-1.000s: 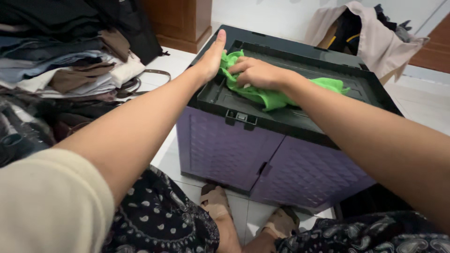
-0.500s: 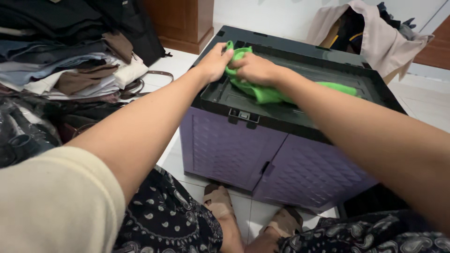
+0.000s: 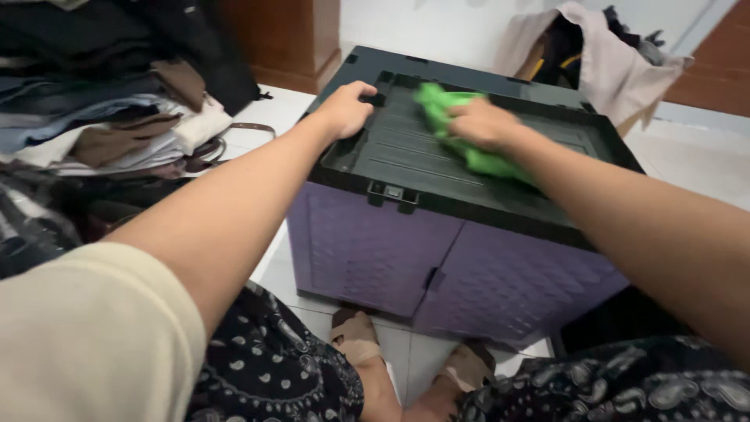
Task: The person assembles a purple plastic storage box by attaching two side panels and a top lid, then wipes the top surface with a green cloth. The person sits on the floor during the task.
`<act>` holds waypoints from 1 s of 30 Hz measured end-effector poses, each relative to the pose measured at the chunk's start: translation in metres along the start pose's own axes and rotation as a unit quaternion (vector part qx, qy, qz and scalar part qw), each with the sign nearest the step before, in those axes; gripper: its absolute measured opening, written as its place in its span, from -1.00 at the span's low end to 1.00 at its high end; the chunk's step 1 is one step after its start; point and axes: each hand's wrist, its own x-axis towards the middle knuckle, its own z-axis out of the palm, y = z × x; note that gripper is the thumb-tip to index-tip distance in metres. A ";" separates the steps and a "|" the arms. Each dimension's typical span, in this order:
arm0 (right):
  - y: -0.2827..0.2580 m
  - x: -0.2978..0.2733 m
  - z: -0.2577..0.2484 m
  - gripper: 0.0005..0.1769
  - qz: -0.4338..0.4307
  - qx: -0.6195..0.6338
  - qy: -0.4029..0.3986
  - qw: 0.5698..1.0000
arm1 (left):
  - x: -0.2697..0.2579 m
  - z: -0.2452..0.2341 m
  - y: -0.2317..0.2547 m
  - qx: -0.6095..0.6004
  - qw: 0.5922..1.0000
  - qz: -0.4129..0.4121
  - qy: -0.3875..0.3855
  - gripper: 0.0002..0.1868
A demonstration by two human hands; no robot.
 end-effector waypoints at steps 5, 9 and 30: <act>-0.085 -0.033 0.018 -0.49 -0.113 0.038 -0.002 0.993 | 0.004 0.002 -0.007 -0.034 0.999 -0.014 -0.012 -0.57; -0.079 -0.092 -0.006 -0.51 -0.186 0.080 -0.063 0.977 | 0.005 0.004 -0.006 -0.030 0.999 -0.003 -0.020 -0.64; -0.109 -0.101 -0.005 -0.47 -0.238 -0.001 -0.003 0.971 | -0.008 -0.012 0.030 0.175 0.973 0.008 -0.149 -0.57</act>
